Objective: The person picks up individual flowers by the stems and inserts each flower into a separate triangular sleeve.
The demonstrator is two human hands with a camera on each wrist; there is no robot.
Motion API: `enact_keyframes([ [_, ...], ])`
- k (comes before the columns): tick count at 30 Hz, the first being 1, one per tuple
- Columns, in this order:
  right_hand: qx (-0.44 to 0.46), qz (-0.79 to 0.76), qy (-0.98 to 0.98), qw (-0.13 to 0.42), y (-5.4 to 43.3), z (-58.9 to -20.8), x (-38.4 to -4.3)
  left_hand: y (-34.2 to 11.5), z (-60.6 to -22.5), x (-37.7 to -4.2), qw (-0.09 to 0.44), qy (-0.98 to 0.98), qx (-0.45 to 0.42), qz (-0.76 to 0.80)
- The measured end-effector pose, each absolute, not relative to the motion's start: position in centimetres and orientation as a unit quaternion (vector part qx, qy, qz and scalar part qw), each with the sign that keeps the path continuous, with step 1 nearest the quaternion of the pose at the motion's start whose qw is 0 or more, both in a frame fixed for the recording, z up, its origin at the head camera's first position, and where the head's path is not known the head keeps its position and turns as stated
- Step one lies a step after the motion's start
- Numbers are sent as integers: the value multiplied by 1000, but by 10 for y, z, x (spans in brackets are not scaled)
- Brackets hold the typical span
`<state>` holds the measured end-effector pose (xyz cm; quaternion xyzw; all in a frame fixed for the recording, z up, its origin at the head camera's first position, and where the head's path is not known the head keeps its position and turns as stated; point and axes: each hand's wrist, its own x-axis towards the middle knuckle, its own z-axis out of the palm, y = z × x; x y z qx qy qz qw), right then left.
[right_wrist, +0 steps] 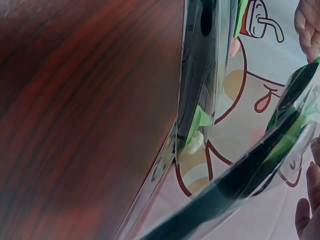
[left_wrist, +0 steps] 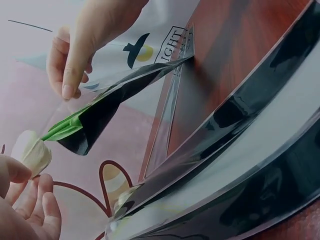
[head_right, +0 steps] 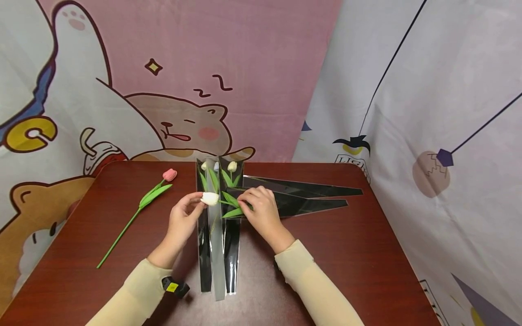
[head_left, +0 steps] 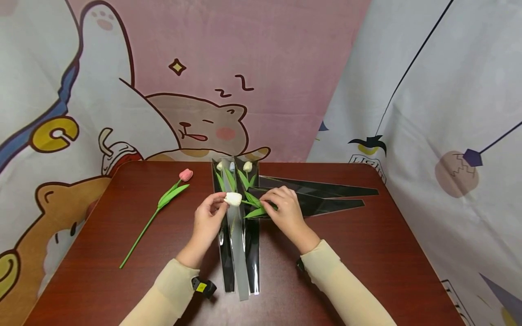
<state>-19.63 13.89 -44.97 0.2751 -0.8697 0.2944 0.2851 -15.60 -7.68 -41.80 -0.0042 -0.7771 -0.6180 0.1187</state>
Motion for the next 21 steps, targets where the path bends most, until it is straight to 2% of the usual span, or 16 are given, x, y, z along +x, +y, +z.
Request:
enact_keyframes([
  [4, 280, 290, -868, 290, 137, -450, -197, -73, -421, -156, 119, -787, -16, -605],
  [12, 280, 296, -864, 295, 137, -449, -195, -72, -454, -172, 130, -780, -4, -612],
  [21, 287, 289, -864, 296, 134, -448, -194, -68, -457, -171, 129, -807, 4, -576],
])
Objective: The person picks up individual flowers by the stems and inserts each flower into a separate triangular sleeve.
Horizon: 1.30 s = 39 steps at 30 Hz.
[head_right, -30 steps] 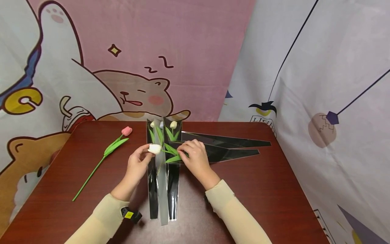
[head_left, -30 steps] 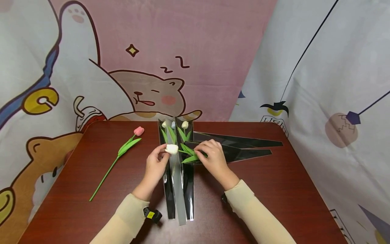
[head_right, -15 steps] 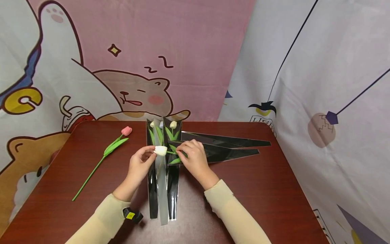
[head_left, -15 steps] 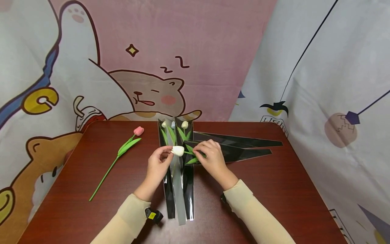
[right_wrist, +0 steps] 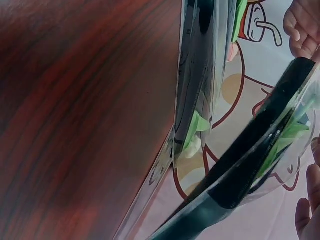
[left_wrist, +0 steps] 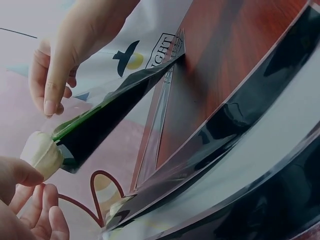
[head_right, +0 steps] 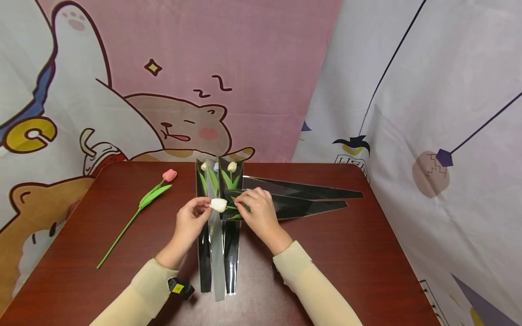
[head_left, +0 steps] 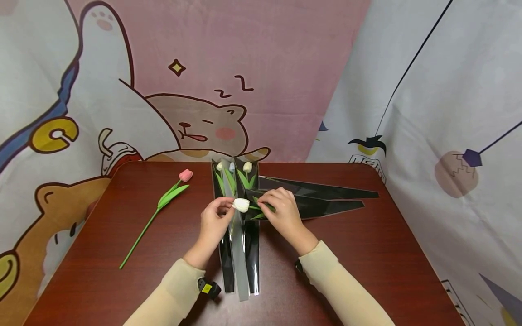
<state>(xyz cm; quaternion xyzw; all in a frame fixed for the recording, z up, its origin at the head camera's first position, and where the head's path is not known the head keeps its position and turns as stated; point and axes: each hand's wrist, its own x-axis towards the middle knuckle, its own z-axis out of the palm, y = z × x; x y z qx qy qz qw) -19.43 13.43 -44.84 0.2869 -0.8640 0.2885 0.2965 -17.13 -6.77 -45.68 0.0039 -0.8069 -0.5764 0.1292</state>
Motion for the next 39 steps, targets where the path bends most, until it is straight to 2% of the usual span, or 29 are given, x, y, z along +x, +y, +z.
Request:
enact_keyframes([
  [18, 289, 284, -867, 291, 132, -451, -192, -64, -460, -170, 133, -809, 3, -573],
  [39, 294, 283, -864, 295, 131, -452, -193, -58, -464, -170, 94, -840, -38, -533],
])
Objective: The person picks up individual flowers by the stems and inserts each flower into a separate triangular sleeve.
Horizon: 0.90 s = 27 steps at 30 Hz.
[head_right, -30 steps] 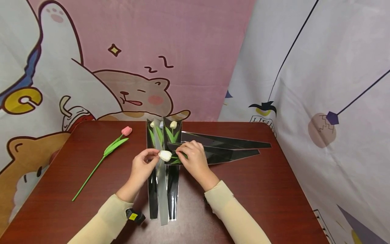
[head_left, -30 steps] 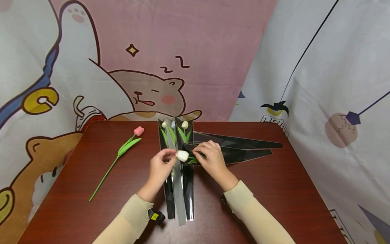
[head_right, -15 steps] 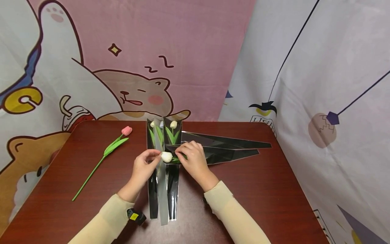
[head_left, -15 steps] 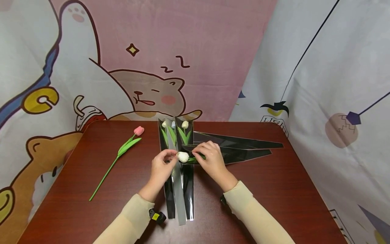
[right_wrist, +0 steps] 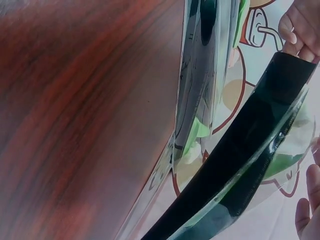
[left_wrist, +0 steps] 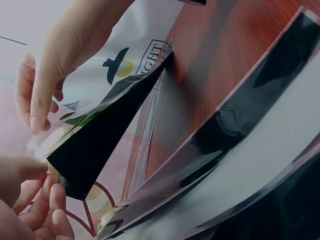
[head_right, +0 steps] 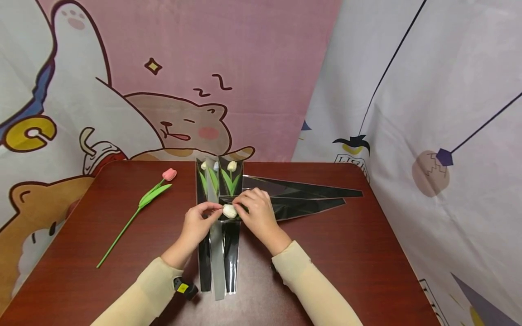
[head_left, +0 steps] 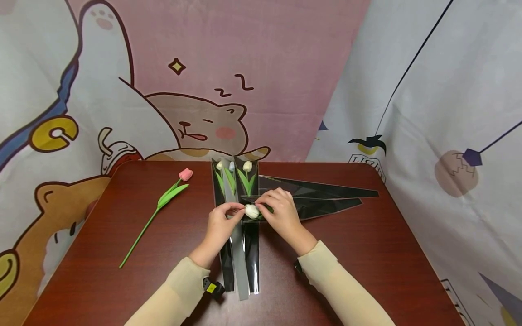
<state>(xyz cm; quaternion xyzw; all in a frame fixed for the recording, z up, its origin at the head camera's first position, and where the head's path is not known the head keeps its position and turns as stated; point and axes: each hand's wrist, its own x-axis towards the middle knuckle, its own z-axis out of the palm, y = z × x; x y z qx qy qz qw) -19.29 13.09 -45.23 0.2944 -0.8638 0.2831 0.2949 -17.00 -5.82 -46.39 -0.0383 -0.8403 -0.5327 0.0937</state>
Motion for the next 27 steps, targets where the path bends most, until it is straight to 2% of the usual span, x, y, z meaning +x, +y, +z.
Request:
enact_keyframes([
  [7, 282, 284, -867, 296, 135, -449, -194, -61, -464, -169, 77, -846, -57, -524],
  [17, 252, 302, -857, 333, 138, -442, -196, -66, -467, -164, 85, -835, -13, -543],
  [24, 248, 309, -859, 323, 137, -439, -193, -57, -471, -156, 31, -840, -14, -542],
  [27, 259, 313, -858, 313, 136, -438, -192, -52, -471, -156, 28, -832, -17, -554],
])
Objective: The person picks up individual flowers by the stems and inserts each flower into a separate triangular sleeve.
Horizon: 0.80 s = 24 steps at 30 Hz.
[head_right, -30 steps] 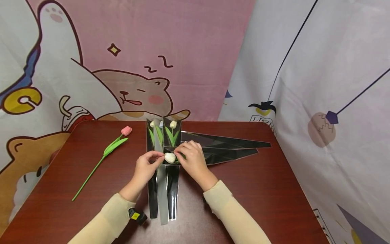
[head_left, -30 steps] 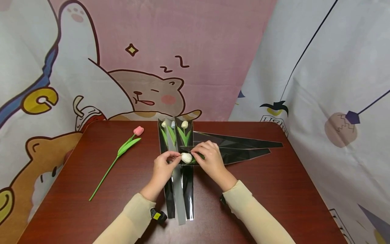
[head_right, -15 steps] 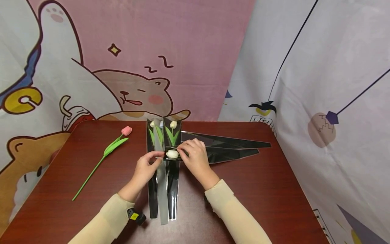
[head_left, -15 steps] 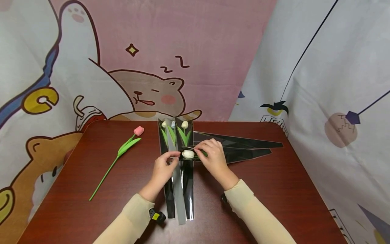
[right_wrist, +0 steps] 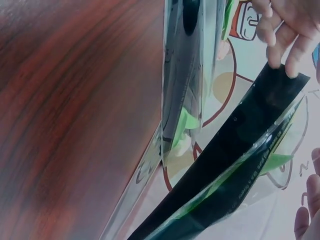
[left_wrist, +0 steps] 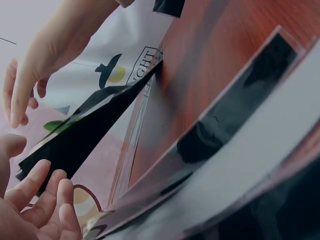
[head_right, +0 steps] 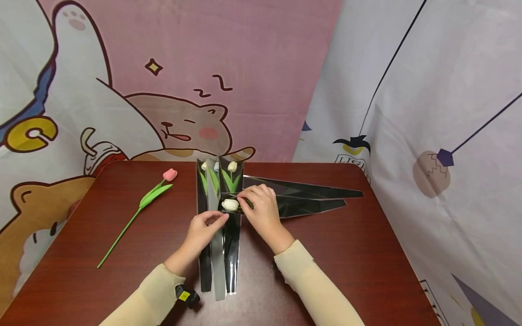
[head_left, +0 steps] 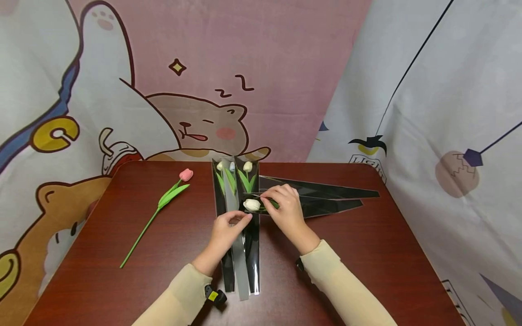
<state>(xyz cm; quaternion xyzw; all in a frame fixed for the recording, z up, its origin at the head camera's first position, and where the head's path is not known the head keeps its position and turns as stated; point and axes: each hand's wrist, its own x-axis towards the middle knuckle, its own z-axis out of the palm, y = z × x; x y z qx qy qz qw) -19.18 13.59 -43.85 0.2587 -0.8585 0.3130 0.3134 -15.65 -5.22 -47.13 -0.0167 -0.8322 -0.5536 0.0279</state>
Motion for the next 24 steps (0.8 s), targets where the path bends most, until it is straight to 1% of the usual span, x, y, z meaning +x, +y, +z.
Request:
enact_keyframes([
  [8, 279, 320, -855, 299, 135, -440, -192, -47, -468, -161, 84, -824, -35, -560],
  [12, 249, 327, -870, 274, 141, -444, -197, -48, -470, -163, 86, -815, -33, -572],
  [16, 197, 323, -901, 211, 156, -451, -204, -51, -474, -163, 79, -810, -23, -580],
  [19, 167, 311, -924, 146, 172, -459, -212, -52, -474, -164, 82, -797, -27, -597],
  [24, 126, 274, -953, 40, 197, -470, -225, -54, -470, -166, 72, -730, -52, -678],
])
